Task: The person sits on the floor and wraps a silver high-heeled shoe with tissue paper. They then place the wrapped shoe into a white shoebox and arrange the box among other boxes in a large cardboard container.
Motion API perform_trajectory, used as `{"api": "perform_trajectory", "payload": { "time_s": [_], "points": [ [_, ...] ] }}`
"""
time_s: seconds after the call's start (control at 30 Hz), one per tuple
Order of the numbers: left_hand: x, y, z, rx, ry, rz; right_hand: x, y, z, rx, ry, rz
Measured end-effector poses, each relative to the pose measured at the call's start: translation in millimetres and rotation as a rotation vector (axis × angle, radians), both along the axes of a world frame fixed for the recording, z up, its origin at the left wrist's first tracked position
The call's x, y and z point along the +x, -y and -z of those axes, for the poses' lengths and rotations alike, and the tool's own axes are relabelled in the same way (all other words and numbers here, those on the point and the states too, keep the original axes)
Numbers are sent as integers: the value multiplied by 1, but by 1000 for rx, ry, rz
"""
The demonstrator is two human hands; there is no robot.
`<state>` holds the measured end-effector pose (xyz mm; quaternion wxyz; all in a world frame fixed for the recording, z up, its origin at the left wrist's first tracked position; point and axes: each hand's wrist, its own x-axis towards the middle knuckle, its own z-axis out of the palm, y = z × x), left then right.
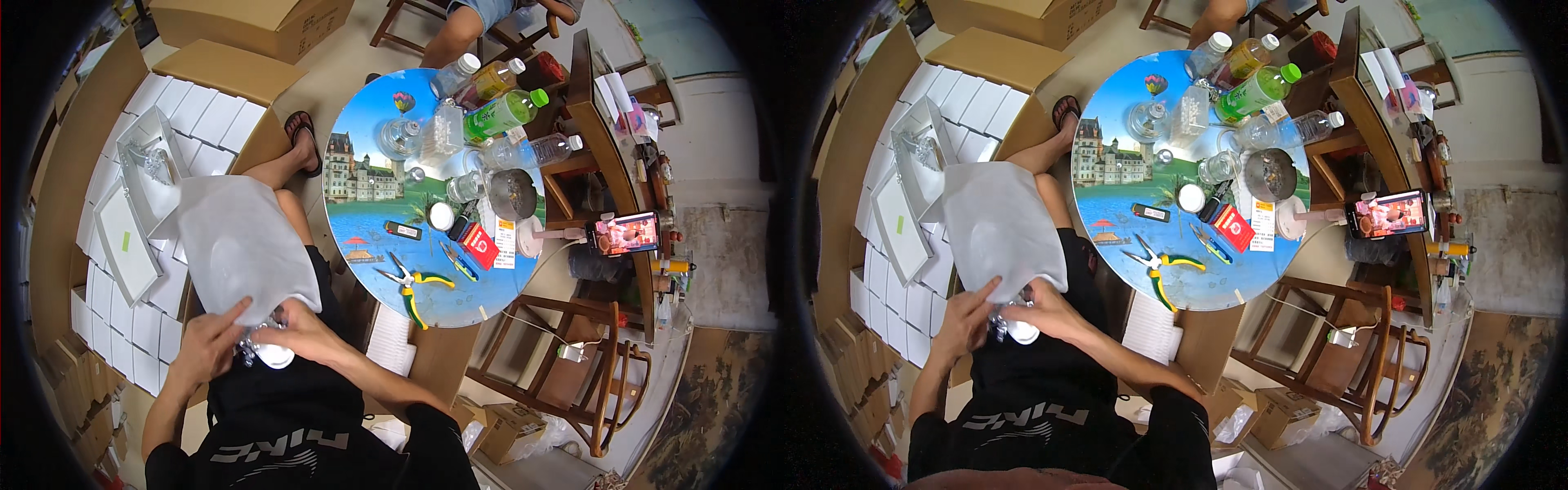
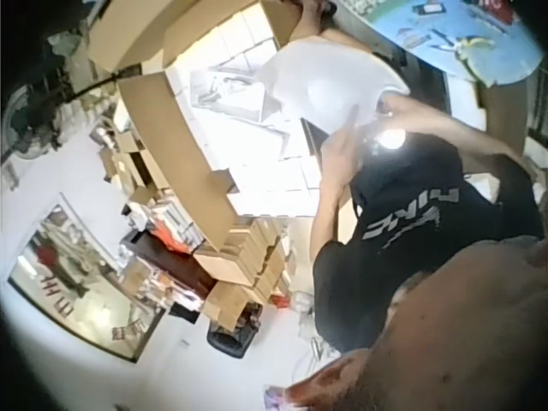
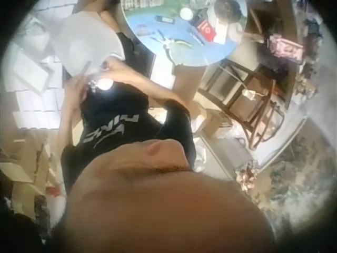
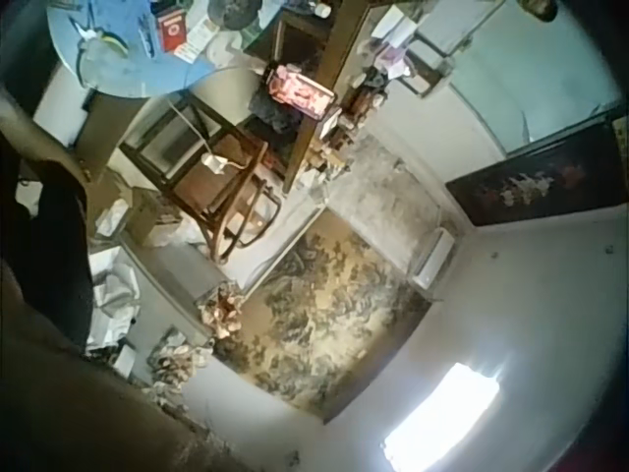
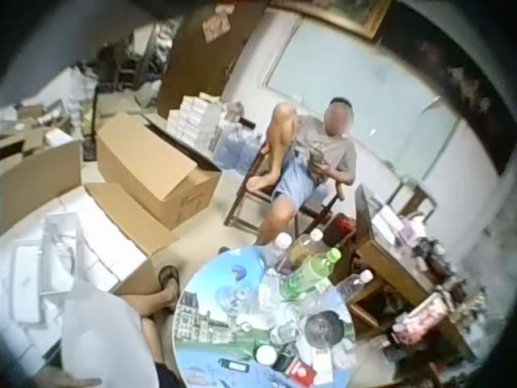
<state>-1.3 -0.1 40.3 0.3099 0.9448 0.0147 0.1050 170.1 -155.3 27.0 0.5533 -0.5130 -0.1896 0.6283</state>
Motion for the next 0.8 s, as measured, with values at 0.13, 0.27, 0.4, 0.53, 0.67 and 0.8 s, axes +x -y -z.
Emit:
{"api": "perform_trajectory", "payload": {
  "time_s": [0.13,0.27,0.4,0.53,0.67,0.8],
  "points": [
    [-16,12,3,59,79,-93,-19,-15,16,-54,-329,377],
    [-27,21,30,128,163,-260,-17,-27,27,232,-928,453],
    [-18,38,40,130,264,-410,-28,-38,21,176,-899,571],
    [-10,35,33,231,323,-356,-37,-48,50,-6,-352,380],
    [-1,47,12,222,258,-97,-34,-78,42,93,319,483],
    [2,69,0,59,185,158,-19,-97,25,163,501,398]
  ]
}}
